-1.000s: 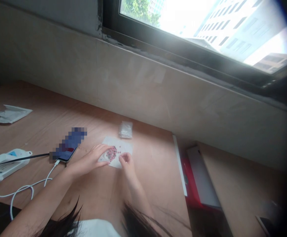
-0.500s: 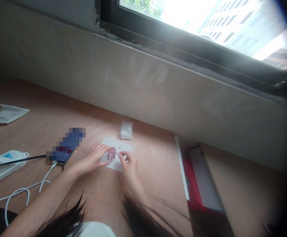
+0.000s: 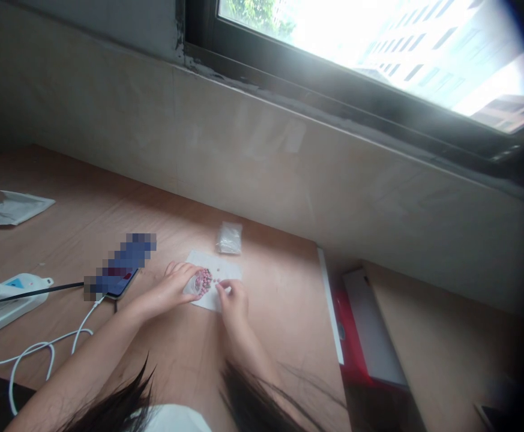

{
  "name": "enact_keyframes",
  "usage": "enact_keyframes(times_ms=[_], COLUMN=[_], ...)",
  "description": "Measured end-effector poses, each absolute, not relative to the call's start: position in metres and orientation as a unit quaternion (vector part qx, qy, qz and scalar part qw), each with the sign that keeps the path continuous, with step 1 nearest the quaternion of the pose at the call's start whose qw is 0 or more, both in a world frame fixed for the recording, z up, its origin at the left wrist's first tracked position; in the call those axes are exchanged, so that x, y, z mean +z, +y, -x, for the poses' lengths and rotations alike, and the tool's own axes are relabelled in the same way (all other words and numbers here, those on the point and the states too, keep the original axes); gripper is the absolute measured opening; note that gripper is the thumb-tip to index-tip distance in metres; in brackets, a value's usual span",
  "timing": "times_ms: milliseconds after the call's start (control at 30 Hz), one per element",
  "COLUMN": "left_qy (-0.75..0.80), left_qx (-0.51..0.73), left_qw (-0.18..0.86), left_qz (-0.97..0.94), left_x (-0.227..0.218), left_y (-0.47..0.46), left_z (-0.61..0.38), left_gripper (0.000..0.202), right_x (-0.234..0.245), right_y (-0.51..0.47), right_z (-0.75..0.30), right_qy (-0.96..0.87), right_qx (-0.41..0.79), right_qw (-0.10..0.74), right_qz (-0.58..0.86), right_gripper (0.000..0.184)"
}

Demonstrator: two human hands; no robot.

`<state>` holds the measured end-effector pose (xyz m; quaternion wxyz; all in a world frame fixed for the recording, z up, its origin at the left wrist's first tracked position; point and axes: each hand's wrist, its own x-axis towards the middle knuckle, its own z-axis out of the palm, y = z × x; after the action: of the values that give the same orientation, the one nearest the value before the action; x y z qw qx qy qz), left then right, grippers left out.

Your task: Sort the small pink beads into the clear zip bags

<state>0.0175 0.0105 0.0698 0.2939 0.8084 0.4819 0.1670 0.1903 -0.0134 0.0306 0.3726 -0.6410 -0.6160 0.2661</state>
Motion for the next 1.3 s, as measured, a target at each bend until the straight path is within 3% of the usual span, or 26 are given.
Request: enact_keyframes(times_ms=[133,300,433,733,1000,1300], left_qy=[0.479,0.486,0.489,0.498,0.510,0.518], left_qx=[0.168,0.174,0.170,0.181,0.183,0.178], left_qw=[0.285,0.275,0.286,0.284,0.265,0.278], left_qz=[-0.813,-0.811,-0.806,-0.799,-0.797,-0.789], left_x=[0.064,0.066,0.067,0.062,0.053,0.057], left_y=[0.011,0.011,0.011,0.011,0.015,0.017], left_z=[-0.018,-0.014,-0.012,-0.013,0.004,0.009], left_gripper=[0.043,0.043,0.044,0.041,0.048,0.049], right_x=[0.042,0.018,0.009,0.046,0.012,0.008], right_y=[-0.004,0.005,0.008,0.003,0.026,0.037], right_z=[-0.177,-0.190,-0.198,-0.173,-0.169,-0.164], right_qy=[-0.628,-0.656,-0.671,-0.634,-0.651,-0.661], right_qx=[0.282,0.190,0.181,0.288,0.199,0.170], right_qw=[0.393,0.321,0.303,0.393,0.295,0.255], right_qz=[0.610,0.656,0.652,0.600,0.670,0.685], right_gripper=[0.015,0.011,0.010,0.015,0.012,0.010])
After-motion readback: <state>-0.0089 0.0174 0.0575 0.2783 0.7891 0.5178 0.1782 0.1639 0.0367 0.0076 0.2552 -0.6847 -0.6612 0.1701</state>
